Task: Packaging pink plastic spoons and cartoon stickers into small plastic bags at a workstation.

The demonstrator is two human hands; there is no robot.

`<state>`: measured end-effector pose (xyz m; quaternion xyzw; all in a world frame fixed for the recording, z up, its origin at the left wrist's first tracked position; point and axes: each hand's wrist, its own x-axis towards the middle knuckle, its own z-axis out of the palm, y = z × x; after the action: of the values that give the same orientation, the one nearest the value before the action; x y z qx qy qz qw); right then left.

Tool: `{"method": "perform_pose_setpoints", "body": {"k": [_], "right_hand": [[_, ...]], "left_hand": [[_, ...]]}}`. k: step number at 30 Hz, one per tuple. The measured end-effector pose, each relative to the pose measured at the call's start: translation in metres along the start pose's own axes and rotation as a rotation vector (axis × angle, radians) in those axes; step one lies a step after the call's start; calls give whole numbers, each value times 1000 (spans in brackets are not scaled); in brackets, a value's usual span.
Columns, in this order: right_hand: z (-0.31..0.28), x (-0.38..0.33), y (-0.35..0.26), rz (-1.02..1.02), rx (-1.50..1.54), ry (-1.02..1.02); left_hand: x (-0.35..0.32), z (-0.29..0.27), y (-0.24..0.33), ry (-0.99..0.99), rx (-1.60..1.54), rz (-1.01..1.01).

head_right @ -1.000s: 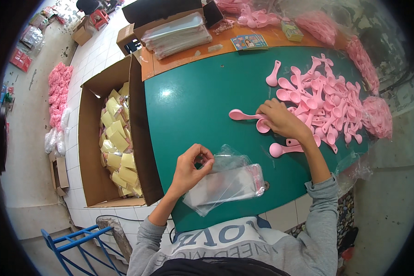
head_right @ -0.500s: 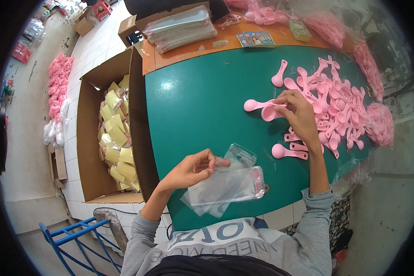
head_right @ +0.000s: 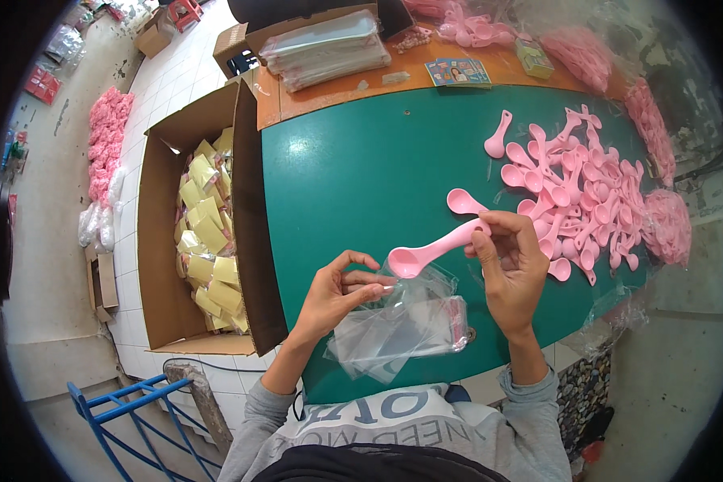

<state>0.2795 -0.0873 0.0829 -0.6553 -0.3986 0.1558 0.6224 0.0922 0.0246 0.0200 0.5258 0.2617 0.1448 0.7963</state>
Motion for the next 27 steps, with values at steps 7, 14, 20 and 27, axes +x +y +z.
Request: {"method": "perform_pose_setpoints", "body": {"k": [7, 14, 20, 27], "right_hand": [[8, 2, -1, 53, 2, -140], [9, 23, -4, -50, -86, -300], [3, 52, -9, -287, -81, -591], [24, 89, 11, -288, -213, -1232]], "left_hand": [[7, 5, 4, 8, -61, 21], [27, -1, 19, -148, 346, -61], [35, 2, 31, 50, -52, 113], [43, -13, 46, 114, -10, 217]]}}
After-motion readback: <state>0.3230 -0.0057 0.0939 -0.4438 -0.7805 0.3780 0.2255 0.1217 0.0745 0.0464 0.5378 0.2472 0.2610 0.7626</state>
